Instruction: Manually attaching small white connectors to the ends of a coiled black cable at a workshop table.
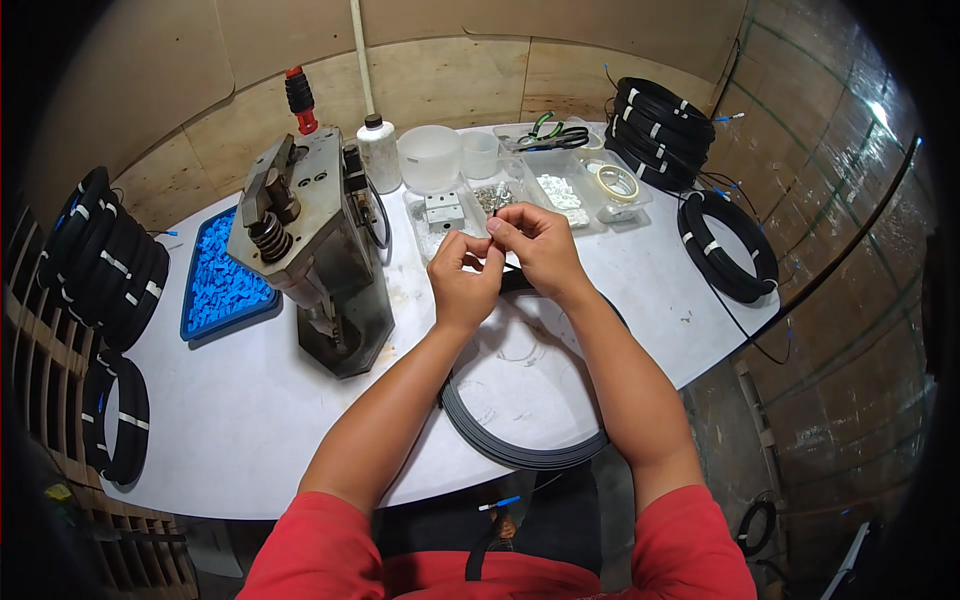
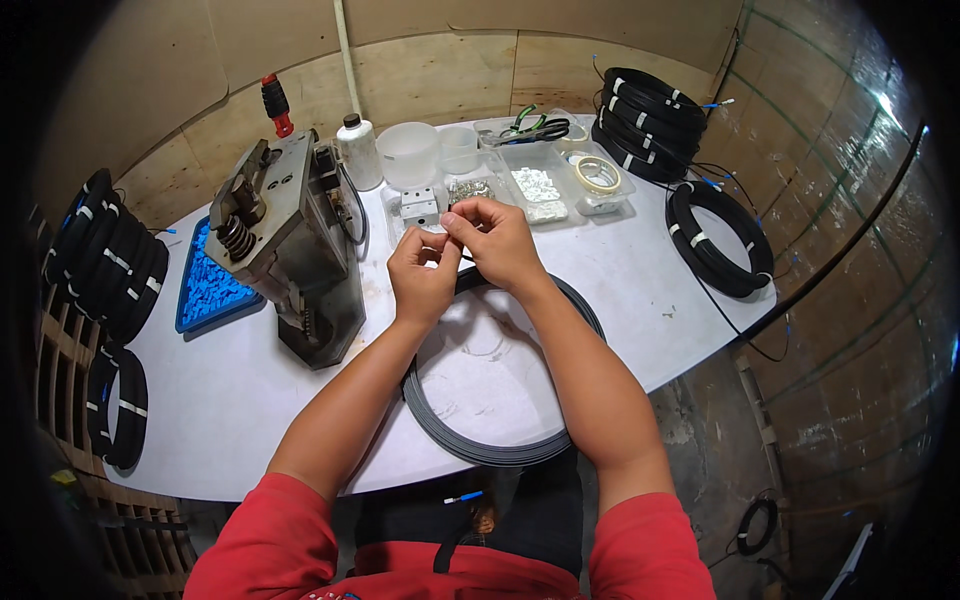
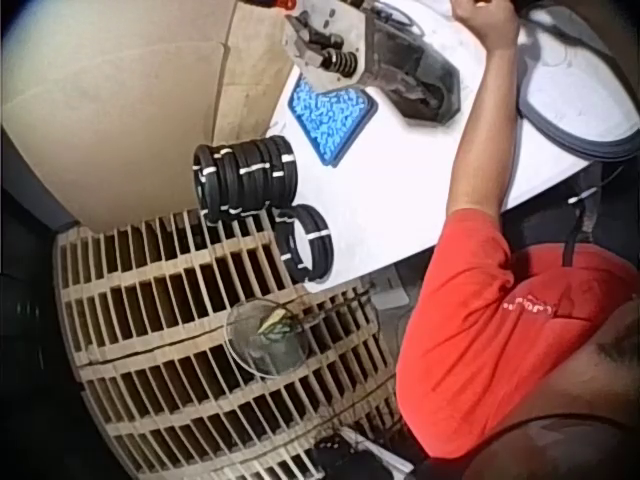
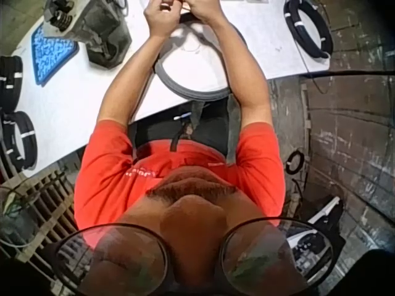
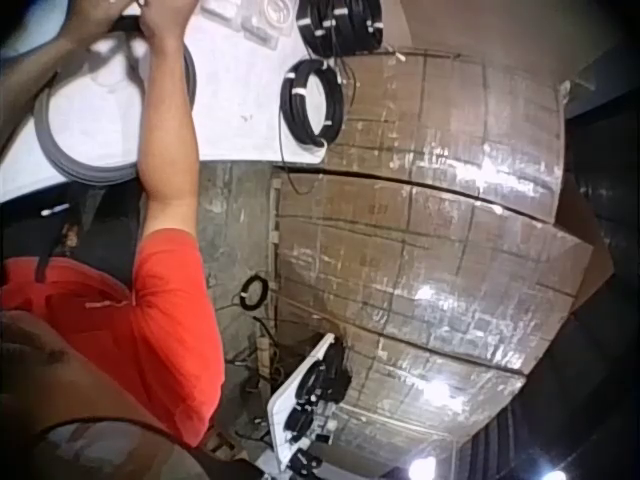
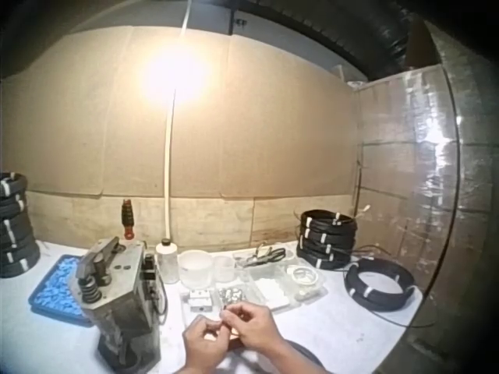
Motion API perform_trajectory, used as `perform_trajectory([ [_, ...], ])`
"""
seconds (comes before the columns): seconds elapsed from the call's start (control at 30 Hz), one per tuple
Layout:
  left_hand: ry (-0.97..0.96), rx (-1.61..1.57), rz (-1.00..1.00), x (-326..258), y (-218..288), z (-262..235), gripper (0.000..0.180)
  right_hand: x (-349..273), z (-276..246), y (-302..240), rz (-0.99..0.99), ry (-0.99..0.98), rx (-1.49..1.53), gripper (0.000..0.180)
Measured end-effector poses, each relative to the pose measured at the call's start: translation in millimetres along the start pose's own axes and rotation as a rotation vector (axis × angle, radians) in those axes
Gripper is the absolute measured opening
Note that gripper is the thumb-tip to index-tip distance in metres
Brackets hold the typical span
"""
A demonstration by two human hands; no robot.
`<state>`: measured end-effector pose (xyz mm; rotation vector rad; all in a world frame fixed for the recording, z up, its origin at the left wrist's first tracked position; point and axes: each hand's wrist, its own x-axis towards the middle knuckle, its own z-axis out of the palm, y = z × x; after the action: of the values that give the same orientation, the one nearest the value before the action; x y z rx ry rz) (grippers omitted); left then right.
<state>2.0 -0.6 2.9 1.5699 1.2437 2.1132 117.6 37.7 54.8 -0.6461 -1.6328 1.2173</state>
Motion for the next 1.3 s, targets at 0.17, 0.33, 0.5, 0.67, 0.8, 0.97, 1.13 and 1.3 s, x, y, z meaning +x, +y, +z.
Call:
perform_trajectory([
  [0.17,-0.031,0.014,-0.036,0,5,-1,0.011,2,-1,3,0.024,0.021,0.072,0.013],
  [0.33,-0.055,-0.054,-0.075,1,8,0,0.008,3,-2,2,0.058,0.024,0.144,0.014],
  [0.5,-0.059,-0.067,-0.084,1,8,-1,0.007,3,-3,3,0.067,0.004,0.107,0.016],
  [0.67,-0.053,-0.066,-0.084,0,10,-2,0.008,4,-5,6,0.084,-0.02,0.092,0.018],
  [0.8,-0.056,-0.073,-0.085,0,9,-2,0.009,4,-5,6,0.096,-0.033,0.092,0.018],
  [0.97,-0.06,-0.071,-0.071,0,5,-2,0.008,4,-5,6,0.095,-0.026,0.095,0.019],
  [1.13,-0.067,-0.05,-0.025,-2,3,0,0.009,2,-7,4,0.115,-0.016,0.092,0.019],
  [1.3,-0.036,-0.061,-0.034,-2,3,-1,0.009,3,-6,4,0.14,-0.027,0.056,0.022],
])
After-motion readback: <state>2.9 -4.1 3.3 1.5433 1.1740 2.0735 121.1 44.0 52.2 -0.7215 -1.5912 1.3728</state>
